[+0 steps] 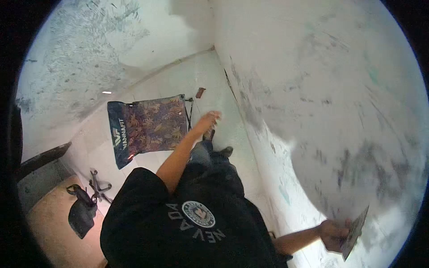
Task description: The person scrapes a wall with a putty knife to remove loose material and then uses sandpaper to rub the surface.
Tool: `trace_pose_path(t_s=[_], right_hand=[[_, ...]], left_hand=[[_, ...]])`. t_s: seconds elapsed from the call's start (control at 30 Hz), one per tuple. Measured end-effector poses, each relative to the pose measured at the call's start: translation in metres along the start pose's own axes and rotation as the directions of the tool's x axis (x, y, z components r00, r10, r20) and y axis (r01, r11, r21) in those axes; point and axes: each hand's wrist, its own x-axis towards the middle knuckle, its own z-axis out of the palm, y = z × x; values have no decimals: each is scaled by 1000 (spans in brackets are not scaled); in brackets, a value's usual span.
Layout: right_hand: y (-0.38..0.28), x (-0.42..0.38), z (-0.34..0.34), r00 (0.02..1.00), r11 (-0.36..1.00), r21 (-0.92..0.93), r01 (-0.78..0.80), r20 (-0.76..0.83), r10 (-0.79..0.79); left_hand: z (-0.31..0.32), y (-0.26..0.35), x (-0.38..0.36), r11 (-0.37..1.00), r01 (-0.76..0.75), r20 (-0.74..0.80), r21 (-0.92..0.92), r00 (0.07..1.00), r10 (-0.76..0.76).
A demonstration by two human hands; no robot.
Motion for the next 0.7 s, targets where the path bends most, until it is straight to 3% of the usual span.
trace_pose_path(t_s=[0.03, 0.1, 0.17, 0.23, 0.3, 0.37, 0.4, 0.43, 0.47, 0.53, 0.6, 0.7], right_hand=[[-12, 6, 4, 997, 997, 62, -37, 63, 33], [-30, 5, 10, 989, 949, 277, -149, 57, 139], [-65, 5, 4, 912, 854, 331, -401, 236, 336], [-105, 2, 3, 785, 658, 433, -616, 404, 470], [-155, 27, 11, 495, 481, 199, -854, 597, 632], [-172, 46, 32, 589, 740, 150, -656, 714, 378], [-185, 61, 46, 575, 763, 102, -638, 722, 384], [-200, 74, 58, 538, 773, 44, -632, 743, 398], [-208, 76, 73, 582, 792, 61, -607, 713, 391], [-206, 75, 81, 549, 769, -8, -639, 695, 464], [-227, 86, 103, 525, 758, -69, -648, 681, 511], [-231, 90, 117, 504, 757, -234, -611, 622, 599]], left_hand=[[-9, 39, -32, 995, -50, -28, -82, 998, 48], [-23, 77, -61, 911, -401, -110, -98, 914, 391], [-33, 104, -84, 857, -511, -76, -65, 859, 506], [-21, 160, -125, 854, -511, 17, 95, 859, 512], [6, 198, -146, 813, -581, 91, 38, 812, 576], [28, 231, -155, 728, -685, 233, 26, 712, 662], [37, 247, -154, 660, -751, 301, 17, 633, 713], [45, 263, -150, 658, -753, 366, 25, 620, 694], [59, 281, -140, 601, -799, 411, 2, 548, 728], [90, 300, -136, 551, -834, 485, -34, 468, 739], [85, 334, -130, 697, -717, 646, 18, 540, 539], [105, 352, -120, 695, -714, 679, -87, 468, 566]])
